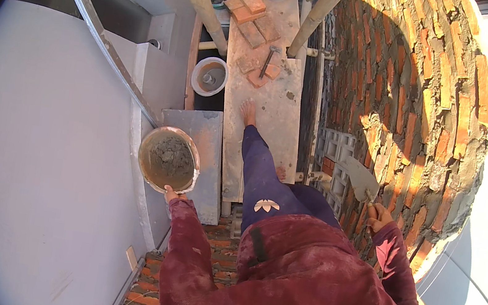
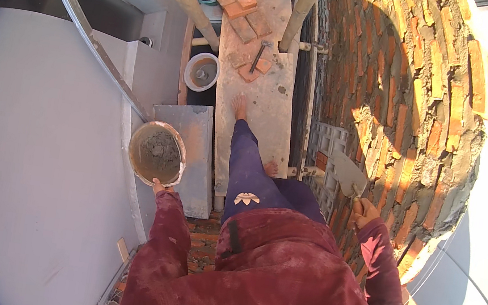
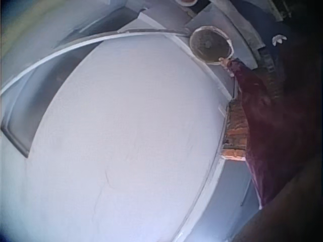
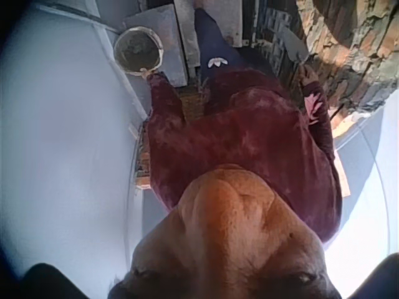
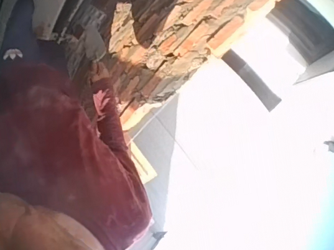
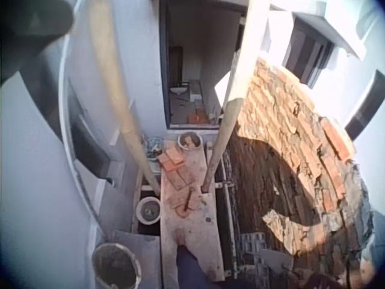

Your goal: The person scoops mortar from a bucket using a trowel and applies it to a brick wall. They place bricks onto the mortar, align them with a string line, and tap them into position. The person repeats this process, adding mortar and bricks to build up the wall.

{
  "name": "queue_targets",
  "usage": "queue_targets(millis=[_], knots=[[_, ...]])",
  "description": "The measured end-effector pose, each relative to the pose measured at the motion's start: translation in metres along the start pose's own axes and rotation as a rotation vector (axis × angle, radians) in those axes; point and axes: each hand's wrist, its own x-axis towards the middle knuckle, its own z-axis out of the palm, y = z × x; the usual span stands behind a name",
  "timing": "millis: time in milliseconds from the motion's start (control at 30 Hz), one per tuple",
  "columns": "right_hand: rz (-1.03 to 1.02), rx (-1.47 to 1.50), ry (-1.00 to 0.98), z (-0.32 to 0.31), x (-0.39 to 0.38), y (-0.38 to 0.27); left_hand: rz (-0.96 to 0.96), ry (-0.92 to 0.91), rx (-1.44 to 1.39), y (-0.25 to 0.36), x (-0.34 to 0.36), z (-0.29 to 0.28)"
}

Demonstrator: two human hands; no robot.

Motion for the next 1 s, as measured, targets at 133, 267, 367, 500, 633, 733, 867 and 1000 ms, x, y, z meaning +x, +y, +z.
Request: queue_targets(millis=[133, 267, 367, 500, 633, 733, 867, 1000], knots=[[-0.043, -0.326, -0.021, 0.016, 0.049, -0.047, -0.162, 0.069, 0.009, -0.021, 0.016, -0.008], [-0.208, -0.520, -0.075, 0.039, 0.102, -0.129, -0.177, 0.172, 0.246, 0.004, 0.014, 0.019], [-0.267, -0.502, -0.069, 0.063, 0.140, -0.182, -0.015, 0.330, 0.814, 0.024, -0.009, 0.045], [-0.138, -0.294, -0.053, 0.088, 0.179, -0.238, 0.656, 0.296, 1.827, 0.036, -0.054, 0.128], [0.074, 0.210, -0.133, 0.127, 0.206, -0.285, 0.672, -0.596, 1.560, -0.014, -0.055, 0.296], [0.106, 0.343, -0.187, 0.155, 0.237, -0.292, 0.010, -0.855, 1.077, -0.124, 0.005, 0.398], [0.105, 0.298, -0.183, 0.184, 0.292, -0.284, -0.378, -0.798, 0.985, -0.265, 0.098, 0.540], [0.133, 0.131, -0.185, 0.186, 0.327, -0.283, 0.474, -0.854, 1.242, -0.354, 0.154, 0.686]])
